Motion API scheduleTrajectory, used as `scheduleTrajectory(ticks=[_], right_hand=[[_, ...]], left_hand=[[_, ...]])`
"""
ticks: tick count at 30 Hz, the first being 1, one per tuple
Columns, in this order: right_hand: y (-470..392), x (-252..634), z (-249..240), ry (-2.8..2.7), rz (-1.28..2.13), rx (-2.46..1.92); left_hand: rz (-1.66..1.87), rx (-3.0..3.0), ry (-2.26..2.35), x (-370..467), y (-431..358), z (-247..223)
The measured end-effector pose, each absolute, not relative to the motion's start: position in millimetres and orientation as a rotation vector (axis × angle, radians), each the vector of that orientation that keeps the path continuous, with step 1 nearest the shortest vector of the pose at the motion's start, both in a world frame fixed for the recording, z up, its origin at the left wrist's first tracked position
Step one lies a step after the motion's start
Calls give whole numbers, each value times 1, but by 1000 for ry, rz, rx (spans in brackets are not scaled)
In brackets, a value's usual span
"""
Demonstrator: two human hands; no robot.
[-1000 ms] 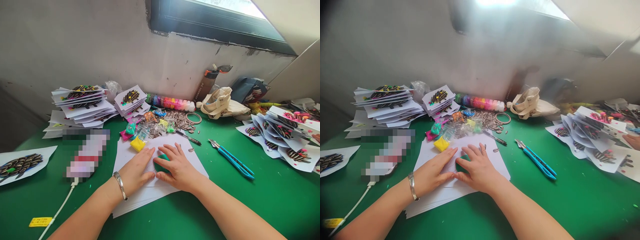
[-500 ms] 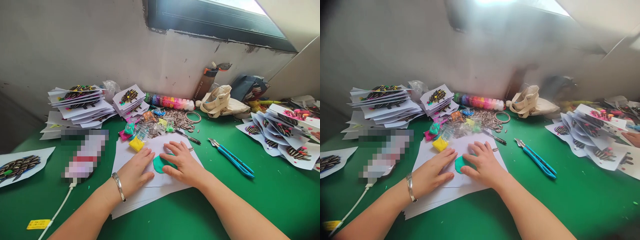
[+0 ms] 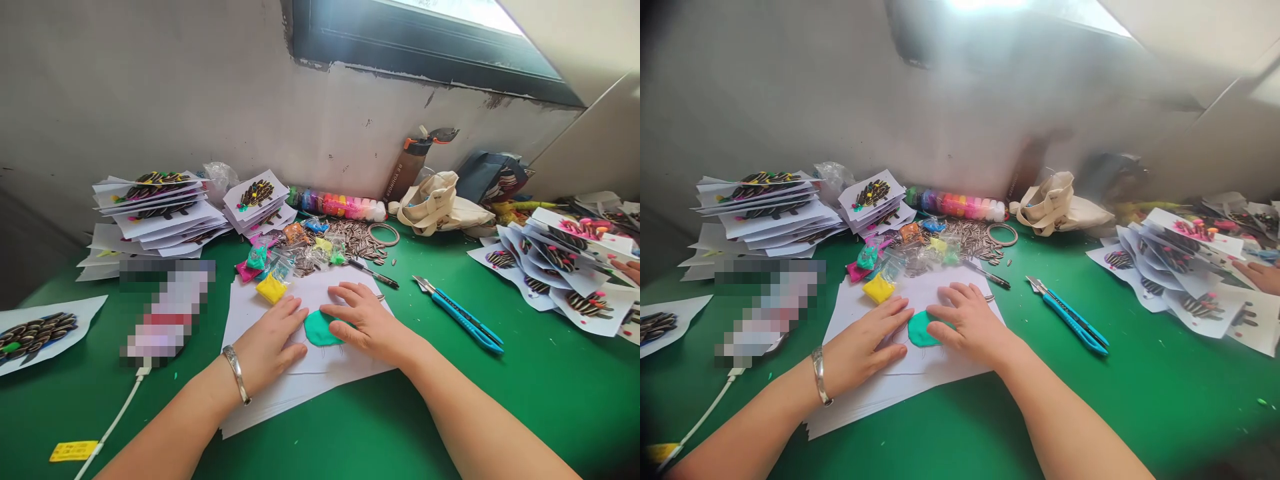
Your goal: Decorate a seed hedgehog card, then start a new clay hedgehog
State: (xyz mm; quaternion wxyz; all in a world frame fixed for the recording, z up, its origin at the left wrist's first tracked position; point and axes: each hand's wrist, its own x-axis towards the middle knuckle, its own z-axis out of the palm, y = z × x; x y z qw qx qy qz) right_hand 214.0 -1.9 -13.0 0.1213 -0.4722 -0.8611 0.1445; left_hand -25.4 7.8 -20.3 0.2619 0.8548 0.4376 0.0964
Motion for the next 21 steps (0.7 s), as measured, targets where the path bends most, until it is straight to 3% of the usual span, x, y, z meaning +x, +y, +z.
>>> scheduleTrajectory(ticks=[6, 21], right_hand=[[0, 217, -15, -2537, 538, -1404], [-52, 240, -18, -2726, 343, -1360]], left_hand=[[208, 2316, 1198, -24, 7, -18], [196, 2335, 1196, -22, 8, -16]])
